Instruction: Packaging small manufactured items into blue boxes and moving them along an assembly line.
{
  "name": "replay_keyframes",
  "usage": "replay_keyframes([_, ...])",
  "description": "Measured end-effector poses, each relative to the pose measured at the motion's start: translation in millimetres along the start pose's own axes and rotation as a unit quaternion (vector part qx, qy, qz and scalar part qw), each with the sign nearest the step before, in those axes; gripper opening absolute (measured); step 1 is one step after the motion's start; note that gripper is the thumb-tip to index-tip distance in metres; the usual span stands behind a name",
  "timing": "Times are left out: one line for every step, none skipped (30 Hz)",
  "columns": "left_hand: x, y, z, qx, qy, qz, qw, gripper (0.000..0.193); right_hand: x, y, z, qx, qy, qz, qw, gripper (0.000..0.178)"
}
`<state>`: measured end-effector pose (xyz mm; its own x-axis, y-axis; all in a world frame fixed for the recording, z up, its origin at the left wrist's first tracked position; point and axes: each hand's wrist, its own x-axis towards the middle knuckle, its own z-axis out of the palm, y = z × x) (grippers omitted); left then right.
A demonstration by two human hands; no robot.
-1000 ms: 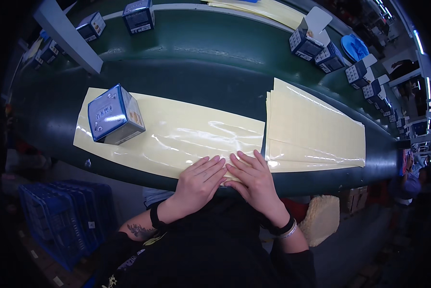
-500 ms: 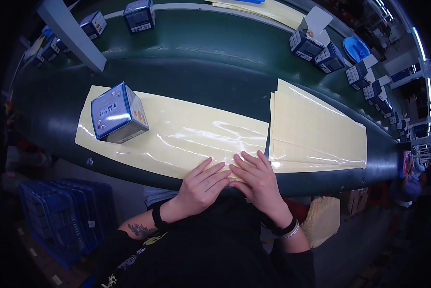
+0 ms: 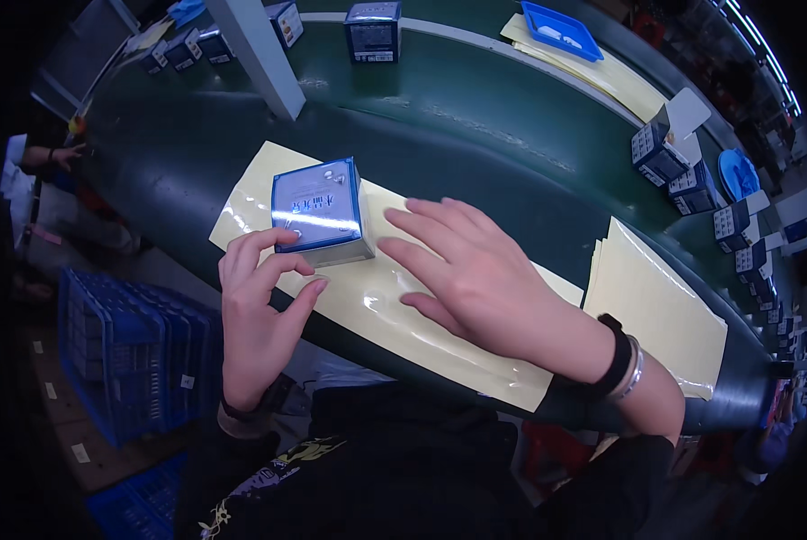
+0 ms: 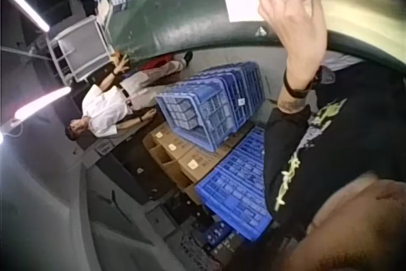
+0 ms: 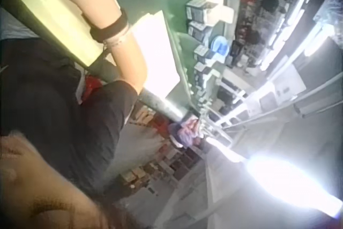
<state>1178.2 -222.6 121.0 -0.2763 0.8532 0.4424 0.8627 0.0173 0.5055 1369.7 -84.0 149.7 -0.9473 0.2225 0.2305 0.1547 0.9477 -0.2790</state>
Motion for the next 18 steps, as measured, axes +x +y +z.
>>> replay_keyframes([1,-3,3,0.003,0.004,-0.003,1.000,0.019,20,4,8,0.018,0.037,-0.015,0.999,0.054])
replay_keyframes([3,-5,5,0.005,0.007,-0.003,1.000,0.019,36,7,17,0.037,0.073,-0.029,0.996,0.055])
replay_keyframes([6,-6,7,-0.001,0.009,-0.005,1.000,0.019,45,11,24,0.034,0.073,-0.029,0.996,0.055])
replay_keyframes([9,-7,10,-0.007,0.011,-0.007,1.000,0.019,52,16,31,0.023,0.068,-0.029,0.997,0.055])
replay_keyframes([10,-9,10,-0.009,0.012,-0.013,1.000,0.019,59,19,38,0.018,0.064,-0.032,0.997,0.055])
replay_keyframes([11,-11,10,-0.008,0.011,-0.015,1.000,0.019,63,20,42,0.013,0.059,-0.034,0.998,0.056])
replay_keyframes([13,-12,11,-0.012,0.019,-0.018,1.000,0.019,63,20,44,0.014,0.058,-0.033,0.998,0.056])
replay_keyframes([14,-14,12,-0.016,0.029,-0.023,0.999,0.019,63,19,45,0.018,0.061,-0.034,0.997,0.056])
replay_keyframes([15,-16,14,-0.019,0.037,-0.028,0.999,0.019,63,18,46,0.022,0.065,-0.035,0.997,0.056])
replay_keyframes([15,-17,18,-0.020,0.036,-0.030,0.999,0.019,63,19,47,0.025,0.069,-0.034,0.997,0.056])
replay_keyframes([13,-18,23,-0.061,0.087,-0.024,0.994,0.019,64,20,47,0.027,0.067,-0.033,0.997,0.056])
replay_keyframes([11,-19,27,-0.101,0.139,-0.017,0.985,0.020,66,19,45,0.038,0.062,-0.030,0.997,0.055])
replay_keyframes([9,-21,30,-0.141,0.190,-0.010,0.972,0.020,68,19,44,0.050,0.057,-0.028,0.997,0.055])
replay_keyframes([7,-25,33,-0.144,0.188,-0.008,0.972,0.020,68,19,41,0.059,0.052,-0.022,0.997,0.055])
replay_keyframes([4,-32,34,-0.057,0.179,0.065,0.980,0.024,68,19,38,0.058,0.053,-0.018,0.997,0.055])
replay_keyframes([1,-40,33,0.030,0.169,0.138,0.976,0.029,69,18,35,0.065,0.048,-0.014,0.997,0.055])
replay_keyframes([0,-46,33,0.119,0.157,0.208,0.958,0.034,71,18,33,0.074,0.044,-0.013,0.996,0.055])
replay_keyframes([-1,-49,33,0.119,0.157,0.209,0.958,0.034,73,18,32,0.082,0.040,-0.011,0.996,0.054])
